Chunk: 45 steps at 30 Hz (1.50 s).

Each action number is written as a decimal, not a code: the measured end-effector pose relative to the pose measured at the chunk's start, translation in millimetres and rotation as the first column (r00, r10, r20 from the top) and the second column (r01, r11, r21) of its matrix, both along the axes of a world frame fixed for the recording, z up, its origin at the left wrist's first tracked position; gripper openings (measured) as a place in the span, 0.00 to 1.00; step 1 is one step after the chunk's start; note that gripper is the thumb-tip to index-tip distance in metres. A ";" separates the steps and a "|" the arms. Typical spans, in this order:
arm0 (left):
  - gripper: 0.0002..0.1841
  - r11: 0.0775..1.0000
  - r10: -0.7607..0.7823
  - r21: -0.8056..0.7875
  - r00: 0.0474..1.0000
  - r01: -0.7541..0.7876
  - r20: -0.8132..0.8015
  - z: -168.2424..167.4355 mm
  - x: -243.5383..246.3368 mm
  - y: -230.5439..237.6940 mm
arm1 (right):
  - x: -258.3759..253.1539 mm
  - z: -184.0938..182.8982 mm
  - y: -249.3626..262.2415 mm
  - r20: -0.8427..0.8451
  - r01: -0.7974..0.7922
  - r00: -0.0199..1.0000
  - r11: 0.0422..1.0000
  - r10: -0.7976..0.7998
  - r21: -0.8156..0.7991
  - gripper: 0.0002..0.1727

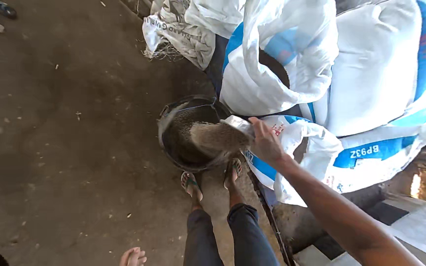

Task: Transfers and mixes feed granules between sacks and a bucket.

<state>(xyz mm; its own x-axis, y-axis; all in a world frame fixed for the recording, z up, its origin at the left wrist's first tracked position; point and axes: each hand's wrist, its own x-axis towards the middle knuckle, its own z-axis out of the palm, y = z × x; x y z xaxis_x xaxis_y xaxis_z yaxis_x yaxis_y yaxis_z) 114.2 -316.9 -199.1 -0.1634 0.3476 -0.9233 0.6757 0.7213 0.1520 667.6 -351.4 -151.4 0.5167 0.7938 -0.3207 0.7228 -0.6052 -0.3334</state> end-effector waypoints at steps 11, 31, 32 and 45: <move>0.23 0.929 -0.355 0.035 0.862 0.368 0.363 19.5 148.6 0.6 | 38.8 27.7 -126.4 0.145 -0.152 0.986 0.765 0.077 0.626 0.31; 0.21 0.950 -0.283 0.070 0.743 0.305 0.606 8.3 447.6 -147.8 | 209.9 -248.7 -263.4 -0.224 0.561 0.743 0.769 -0.631 -0.307 0.28; 0.23 0.955 -0.257 0.050 0.733 0.292 0.629 9.5 449.8 -147.6 | 208.2 -266.2 -272.6 -0.284 0.506 0.733 0.775 -0.618 -0.380 0.27; 0.23 0.981 -0.181 0.059 0.762 0.184 0.622 6.0 457.5 -155.5 | 145.2 -312.3 -293.4 -0.731 0.263 0.302 0.791 -0.611 -0.552 0.36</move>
